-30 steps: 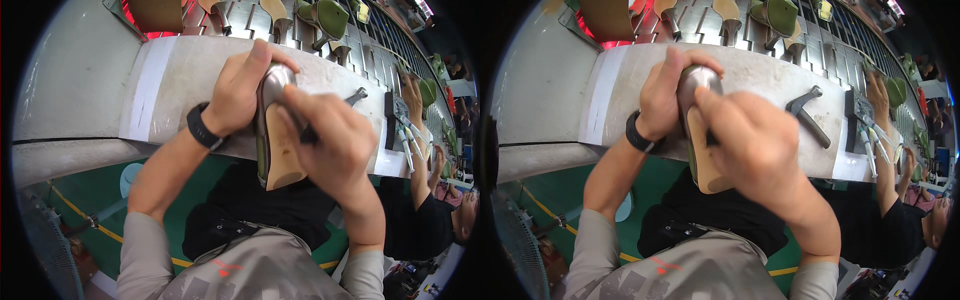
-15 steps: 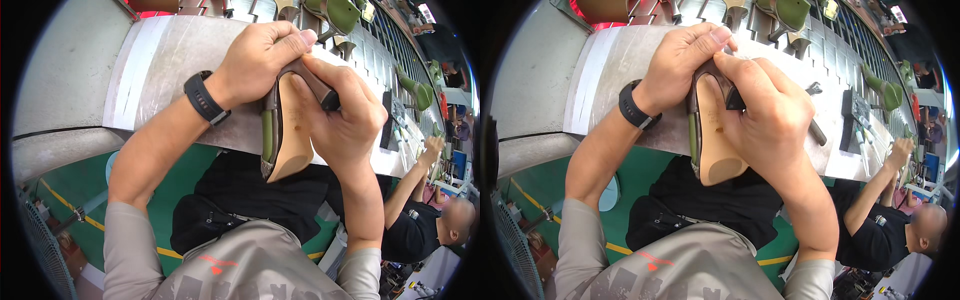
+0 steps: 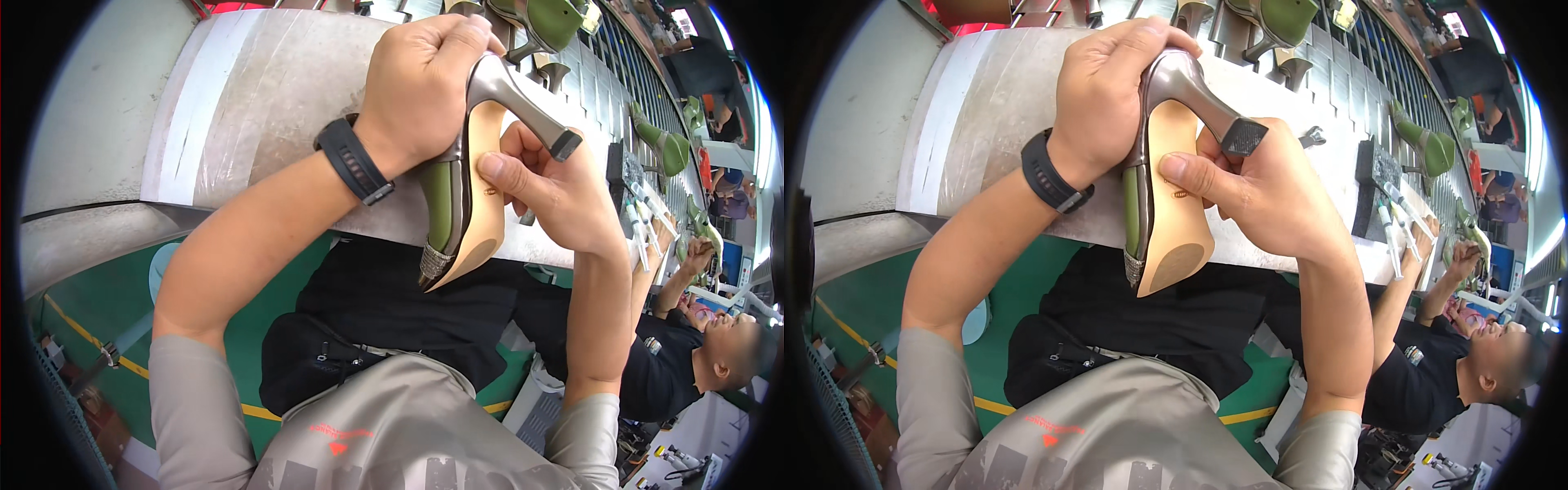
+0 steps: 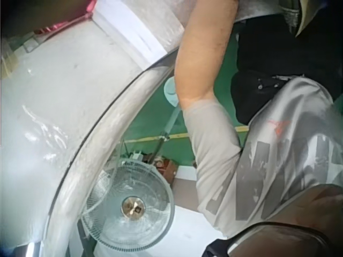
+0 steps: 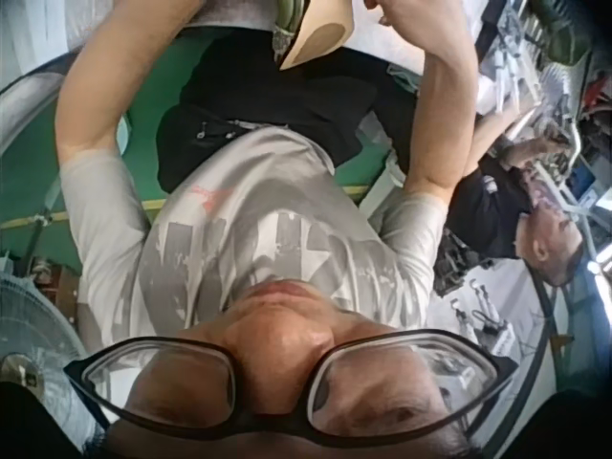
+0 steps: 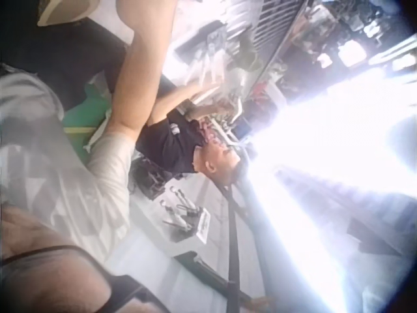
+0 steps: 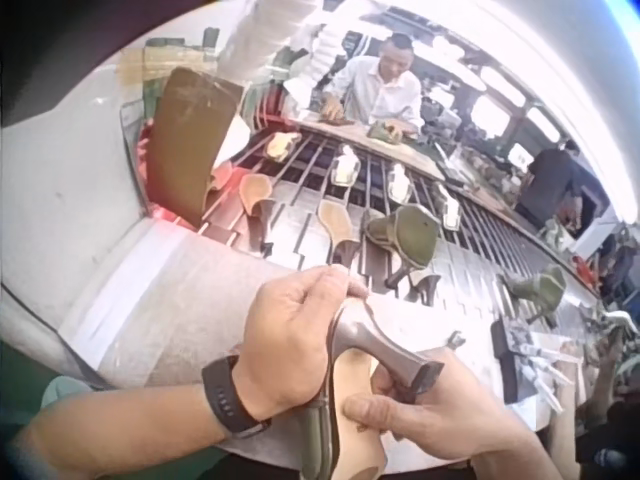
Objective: The person assembles high-heeled shoes by attaching soles and heels onto shoe lasts, applying adhesive using a syringe, and pressing and hammering the edges with a hammer before placing them onto a conveyor belt.
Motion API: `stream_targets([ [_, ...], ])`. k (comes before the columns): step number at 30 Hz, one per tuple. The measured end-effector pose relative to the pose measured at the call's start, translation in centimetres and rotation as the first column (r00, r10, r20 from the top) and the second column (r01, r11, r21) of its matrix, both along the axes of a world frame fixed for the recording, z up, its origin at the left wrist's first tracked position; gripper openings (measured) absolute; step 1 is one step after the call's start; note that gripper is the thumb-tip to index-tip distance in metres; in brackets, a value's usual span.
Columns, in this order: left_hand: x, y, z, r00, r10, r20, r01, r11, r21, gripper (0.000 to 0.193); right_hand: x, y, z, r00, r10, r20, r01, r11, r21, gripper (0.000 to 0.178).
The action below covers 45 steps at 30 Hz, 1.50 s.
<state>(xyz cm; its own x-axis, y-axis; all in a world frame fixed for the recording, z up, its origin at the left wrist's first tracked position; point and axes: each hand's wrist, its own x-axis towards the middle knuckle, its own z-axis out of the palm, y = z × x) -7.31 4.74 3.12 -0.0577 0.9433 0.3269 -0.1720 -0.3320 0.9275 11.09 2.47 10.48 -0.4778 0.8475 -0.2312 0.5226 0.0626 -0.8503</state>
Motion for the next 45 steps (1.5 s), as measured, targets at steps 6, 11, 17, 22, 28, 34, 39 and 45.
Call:
stream_targets([
  [6,1.3,-0.5,0.6,0.956,0.294,0.009,-0.294,0.952,0.084,0.041,-0.1,0.1,0.1,1.0,-0.01,0.013,0.011,0.998,-0.057,0.035],
  [11,1.9,-0.3,0.3,0.938,0.347,0.003,-0.345,0.934,0.094,0.041,-0.3,0.0,0.0,0.999,-0.033,0.008,0.034,0.997,-0.063,0.037],
  [17,2.4,0.4,0.4,0.955,0.295,0.028,-0.296,0.947,0.126,0.043,-0.1,0.1,-1.1,0.995,-0.099,0.024,0.1,0.995,-0.01,0.042],
  [22,2.2,0.5,0.6,0.978,0.145,0.152,-0.154,0.987,0.054,0.048,0.3,0.1,-2.2,0.982,-0.151,-0.11,0.148,0.988,-0.035,0.042],
  [28,1.7,0.9,0.6,0.996,0.086,0.005,-0.086,0.995,0.044,0.053,-0.2,0.8,-2.8,0.975,-0.196,-0.105,0.206,0.974,0.097,0.038],
  [34,1.3,0.9,1.0,0.999,0.042,-0.029,-0.041,0.999,0.032,0.053,-1.0,1.3,-4.4,0.887,-0.311,-0.342,0.369,0.922,0.117,0.035],
  [39,1.3,1.2,-0.5,0.997,0.054,-0.047,-0.049,0.994,0.093,0.051,1.1,-1.2,-3.7,0.909,-0.304,-0.284,0.285,0.952,-0.11,0.047],
  [45,1.7,0.5,0.9,0.999,0.038,-0.038,-0.035,0.997,0.069,0.051,2.5,-3.8,-2.9,0.906,-0.203,-0.372,0.102,0.956,-0.273,0.085],
])
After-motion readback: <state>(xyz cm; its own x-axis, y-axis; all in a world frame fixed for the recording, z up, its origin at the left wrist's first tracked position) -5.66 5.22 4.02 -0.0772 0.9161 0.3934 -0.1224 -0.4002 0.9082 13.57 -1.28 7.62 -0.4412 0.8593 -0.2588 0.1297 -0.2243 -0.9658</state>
